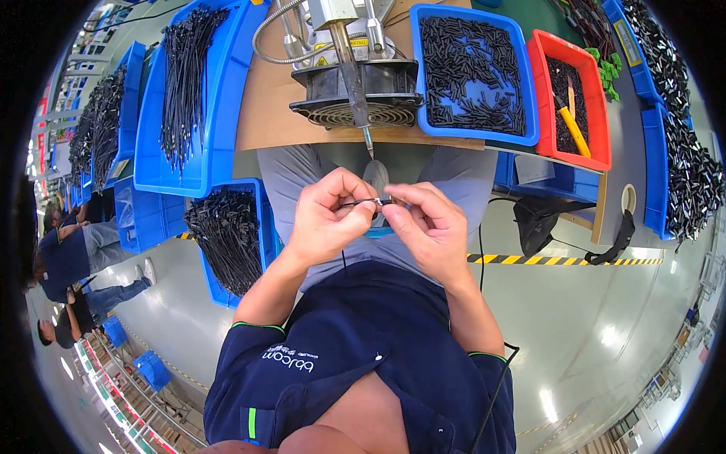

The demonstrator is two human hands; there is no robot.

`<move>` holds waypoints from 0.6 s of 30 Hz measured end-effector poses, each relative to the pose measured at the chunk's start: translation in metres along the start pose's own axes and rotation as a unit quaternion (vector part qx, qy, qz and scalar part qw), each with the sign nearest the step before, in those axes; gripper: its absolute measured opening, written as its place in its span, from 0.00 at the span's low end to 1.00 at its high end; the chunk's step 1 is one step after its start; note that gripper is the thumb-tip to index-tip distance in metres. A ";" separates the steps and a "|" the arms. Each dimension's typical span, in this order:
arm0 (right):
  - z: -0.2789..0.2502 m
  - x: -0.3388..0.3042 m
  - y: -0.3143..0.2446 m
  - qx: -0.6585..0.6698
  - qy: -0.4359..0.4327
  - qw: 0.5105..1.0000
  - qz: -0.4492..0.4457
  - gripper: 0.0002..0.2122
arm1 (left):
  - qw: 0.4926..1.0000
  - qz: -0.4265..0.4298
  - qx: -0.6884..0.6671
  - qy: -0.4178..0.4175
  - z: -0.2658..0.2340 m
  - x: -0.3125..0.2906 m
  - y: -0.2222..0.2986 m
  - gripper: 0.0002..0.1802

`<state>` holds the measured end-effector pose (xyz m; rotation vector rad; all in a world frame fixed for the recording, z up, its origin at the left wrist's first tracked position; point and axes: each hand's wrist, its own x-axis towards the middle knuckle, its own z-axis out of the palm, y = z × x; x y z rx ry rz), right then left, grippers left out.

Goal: The person assembles wire harnesses by attaching connectors to wires using a crimping machine.

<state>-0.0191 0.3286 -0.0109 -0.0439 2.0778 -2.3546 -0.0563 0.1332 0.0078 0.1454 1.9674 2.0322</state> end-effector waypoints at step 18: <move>0.010 0.012 -0.029 -0.220 0.071 0.954 -0.193 0.06 | 0.979 0.095 0.174 0.039 -0.003 0.007 0.036 0.06</move>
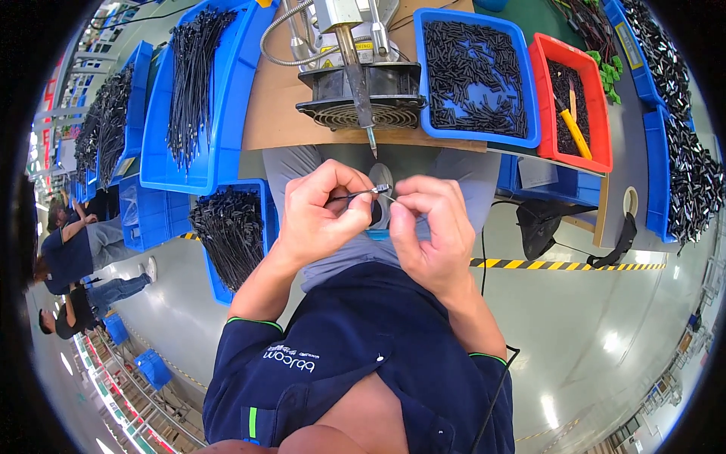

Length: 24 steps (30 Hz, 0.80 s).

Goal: The person assembles wire harnesses by attaching connectors to wires using a crimping machine.

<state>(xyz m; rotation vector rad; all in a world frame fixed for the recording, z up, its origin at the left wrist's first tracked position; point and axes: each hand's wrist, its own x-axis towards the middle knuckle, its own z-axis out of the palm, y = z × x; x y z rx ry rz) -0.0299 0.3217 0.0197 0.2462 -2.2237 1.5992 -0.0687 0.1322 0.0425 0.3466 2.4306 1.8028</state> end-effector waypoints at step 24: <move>0.014 0.021 0.001 -0.059 0.060 0.990 -0.116 0.10 | 0.994 0.037 0.102 -0.023 -0.007 0.023 0.024 0.07</move>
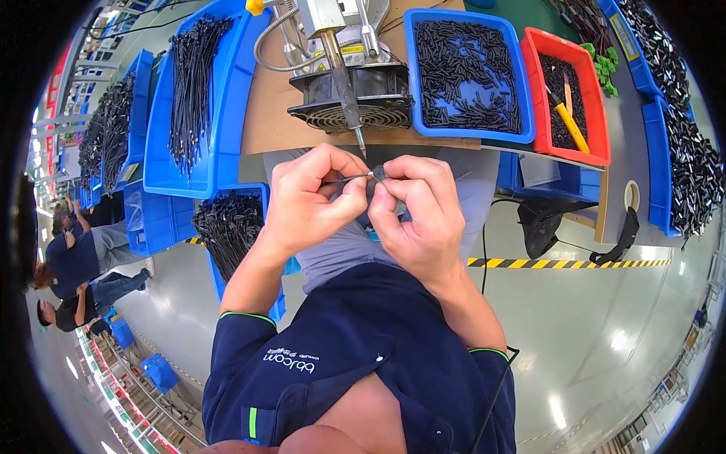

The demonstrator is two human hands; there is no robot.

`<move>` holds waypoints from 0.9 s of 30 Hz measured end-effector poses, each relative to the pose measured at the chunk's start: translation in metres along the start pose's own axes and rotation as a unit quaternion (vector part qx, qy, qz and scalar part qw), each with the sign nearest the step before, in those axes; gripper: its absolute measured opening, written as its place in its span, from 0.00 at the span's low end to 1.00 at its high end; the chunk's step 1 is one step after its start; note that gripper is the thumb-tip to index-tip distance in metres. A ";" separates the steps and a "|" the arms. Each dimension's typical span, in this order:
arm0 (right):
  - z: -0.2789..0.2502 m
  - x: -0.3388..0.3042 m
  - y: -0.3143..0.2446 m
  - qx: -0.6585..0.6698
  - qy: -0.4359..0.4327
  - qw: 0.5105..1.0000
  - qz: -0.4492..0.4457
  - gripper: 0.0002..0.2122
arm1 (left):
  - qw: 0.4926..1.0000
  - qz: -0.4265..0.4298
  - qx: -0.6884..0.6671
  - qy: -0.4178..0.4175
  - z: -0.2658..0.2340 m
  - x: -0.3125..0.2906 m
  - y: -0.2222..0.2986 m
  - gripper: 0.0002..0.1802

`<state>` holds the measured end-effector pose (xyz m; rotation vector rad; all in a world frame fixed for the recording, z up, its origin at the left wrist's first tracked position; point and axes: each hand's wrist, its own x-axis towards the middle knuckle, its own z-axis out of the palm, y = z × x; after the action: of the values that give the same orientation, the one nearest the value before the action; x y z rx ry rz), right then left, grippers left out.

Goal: The person assembles wire harnesses by attaching connectors to wires using a crimping machine.

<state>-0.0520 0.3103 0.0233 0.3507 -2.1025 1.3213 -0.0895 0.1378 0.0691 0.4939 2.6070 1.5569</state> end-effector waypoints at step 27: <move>0.009 0.016 0.001 -0.005 0.018 1.000 0.003 0.10 | 0.996 0.066 0.055 0.016 -0.013 0.019 0.006 0.06</move>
<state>-0.0684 0.3045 0.0303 0.3148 -2.0812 1.3095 -0.1091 0.1353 0.0825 0.6685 2.7477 1.4730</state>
